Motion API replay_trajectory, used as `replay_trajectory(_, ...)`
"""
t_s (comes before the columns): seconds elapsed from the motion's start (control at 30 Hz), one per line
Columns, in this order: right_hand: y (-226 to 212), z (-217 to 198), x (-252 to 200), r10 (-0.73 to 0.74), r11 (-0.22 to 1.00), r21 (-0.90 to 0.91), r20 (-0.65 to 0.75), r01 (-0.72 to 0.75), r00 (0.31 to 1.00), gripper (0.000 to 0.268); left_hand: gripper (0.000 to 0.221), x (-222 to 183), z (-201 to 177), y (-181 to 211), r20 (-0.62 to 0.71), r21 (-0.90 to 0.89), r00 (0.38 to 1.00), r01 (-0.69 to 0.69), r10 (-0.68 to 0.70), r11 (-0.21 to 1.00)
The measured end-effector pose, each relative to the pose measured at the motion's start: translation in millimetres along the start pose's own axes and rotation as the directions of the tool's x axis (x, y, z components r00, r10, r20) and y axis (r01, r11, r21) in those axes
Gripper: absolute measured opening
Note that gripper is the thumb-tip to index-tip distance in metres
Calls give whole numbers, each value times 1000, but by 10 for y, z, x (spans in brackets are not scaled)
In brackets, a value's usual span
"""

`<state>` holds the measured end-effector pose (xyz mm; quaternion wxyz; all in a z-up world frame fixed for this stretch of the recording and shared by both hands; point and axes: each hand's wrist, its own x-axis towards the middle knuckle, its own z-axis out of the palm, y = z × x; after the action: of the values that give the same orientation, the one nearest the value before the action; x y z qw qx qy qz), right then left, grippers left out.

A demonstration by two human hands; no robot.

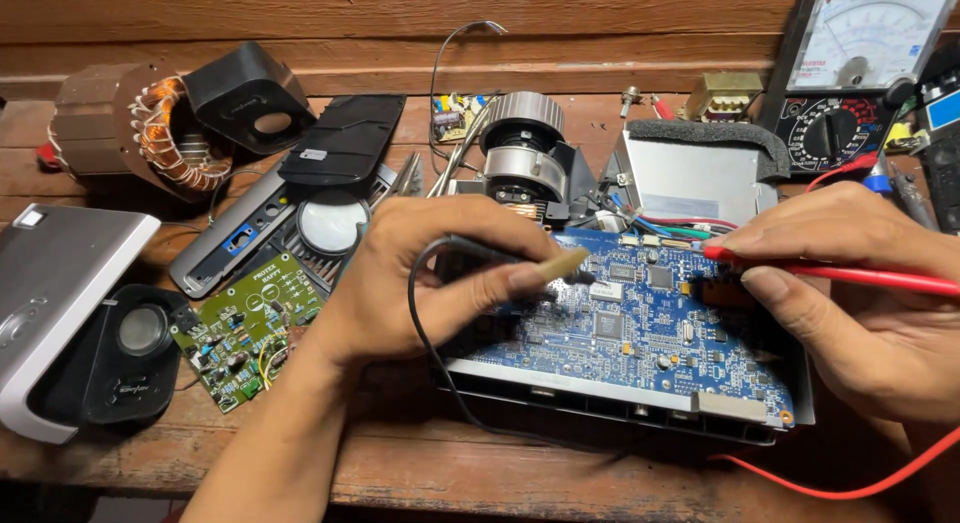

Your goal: Diagnosing a circuit board using a multimeter by probing various test points

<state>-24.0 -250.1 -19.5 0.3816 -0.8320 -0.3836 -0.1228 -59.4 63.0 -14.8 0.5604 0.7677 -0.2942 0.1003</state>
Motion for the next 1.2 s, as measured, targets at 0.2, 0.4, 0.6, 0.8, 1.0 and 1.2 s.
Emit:
replay_trajectory(0.2, -96, 24, 17, -24, 999, 48, 61, 21, 998, 17, 14, 8, 41, 70, 134, 82, 984, -130, 119, 988)
replay_trajectory(0.4, -65, 99, -30, 23, 996, 83, 14, -24, 1000, 15, 14, 17, 74, 32, 140, 120, 985, -122, 105, 985)
replay_trajectory(0.6, 5, 63, -30, -16, 995, 95, 58, 10, 998, 18, 16, -9, 10, 48, -38, 111, 997, 66, -62, 992)
replay_trajectory(0.8, 33, 73, -64, -11, 998, 70, 36, 9, 999, 18, 9, -10, -115, -74, 29, 199, 980, -198, 196, 960)
replay_trajectory(1.0, 23, 68, -58, -10, 998, 66, 35, 8, 999, 18, 15, -38, -71, -33, -5, 208, 948, -312, 320, 927)
replay_trajectory(1.2, 88, 58, -84, -13, 997, 72, 47, 10, 999, 19, 8, -20, -73, -22, 127, 326, 891, -452, 436, 830)
